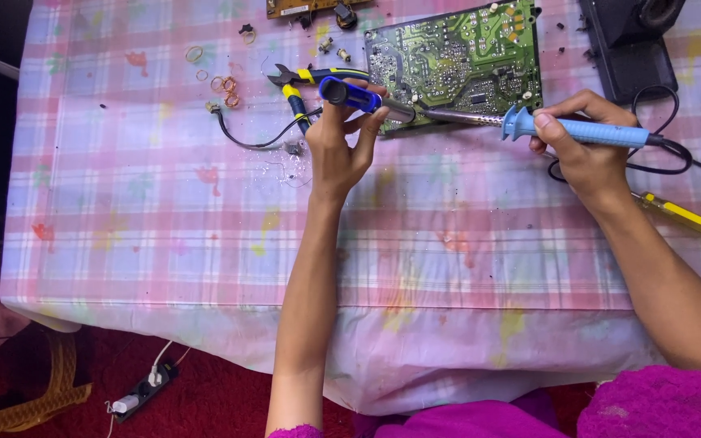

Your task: Desoldering electronic components from a circuit board using a soldering iron and a desoldering pump.

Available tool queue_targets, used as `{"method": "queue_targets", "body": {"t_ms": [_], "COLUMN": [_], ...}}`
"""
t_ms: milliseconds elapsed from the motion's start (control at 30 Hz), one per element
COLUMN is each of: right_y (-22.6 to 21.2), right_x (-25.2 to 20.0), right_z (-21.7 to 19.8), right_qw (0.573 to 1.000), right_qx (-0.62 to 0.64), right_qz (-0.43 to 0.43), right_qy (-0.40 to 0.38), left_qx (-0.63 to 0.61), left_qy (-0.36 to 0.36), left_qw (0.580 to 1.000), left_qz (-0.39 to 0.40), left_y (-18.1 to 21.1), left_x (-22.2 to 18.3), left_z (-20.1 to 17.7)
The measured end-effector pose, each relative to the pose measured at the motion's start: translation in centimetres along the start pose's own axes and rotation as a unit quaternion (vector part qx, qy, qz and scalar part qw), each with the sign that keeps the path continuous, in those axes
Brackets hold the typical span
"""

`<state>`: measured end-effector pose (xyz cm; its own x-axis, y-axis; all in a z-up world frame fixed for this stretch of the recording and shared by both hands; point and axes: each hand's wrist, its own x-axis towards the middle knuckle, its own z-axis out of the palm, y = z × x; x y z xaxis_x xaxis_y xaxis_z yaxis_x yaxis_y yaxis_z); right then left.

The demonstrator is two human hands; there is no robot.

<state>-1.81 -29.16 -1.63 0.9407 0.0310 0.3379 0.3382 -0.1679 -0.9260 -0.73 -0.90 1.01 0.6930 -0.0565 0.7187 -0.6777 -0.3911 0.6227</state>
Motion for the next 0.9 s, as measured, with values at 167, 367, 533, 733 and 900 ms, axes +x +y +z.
{"method": "queue_targets", "body": {"t_ms": [167, 367, 533, 733, 900], "right_y": [0.2, 2.0, 2.4, 2.9, 3.4], "right_x": [0.2, 0.3, 0.5, 0.5, 0.5], "right_z": [-0.1, -0.2, 0.1, 0.3, 0.3], "right_qw": [1.0, 0.995, 0.981, 0.978, 0.976], "right_qx": [-0.009, 0.061, 0.118, 0.14, 0.157], "right_qz": [0.0, 0.065, 0.126, 0.126, 0.118], "right_qy": [0.005, 0.047, 0.084, 0.085, 0.095], "left_qx": [0.018, 0.032, 0.027, 0.033, 0.011], "left_qy": [-0.004, -0.001, 0.001, -0.005, -0.008], "left_qw": [1.0, 0.999, 1.0, 0.999, 1.0], "left_qz": [0.004, 0.001, -0.001, 0.012, -0.001], "left_y": [0.0, -0.2, -0.2, -0.5, -0.6], "left_x": [0.2, 0.3, 0.4, 0.3, 0.2], "left_z": [-1.0, -1.1, -1.2, -1.2, -1.1]}}
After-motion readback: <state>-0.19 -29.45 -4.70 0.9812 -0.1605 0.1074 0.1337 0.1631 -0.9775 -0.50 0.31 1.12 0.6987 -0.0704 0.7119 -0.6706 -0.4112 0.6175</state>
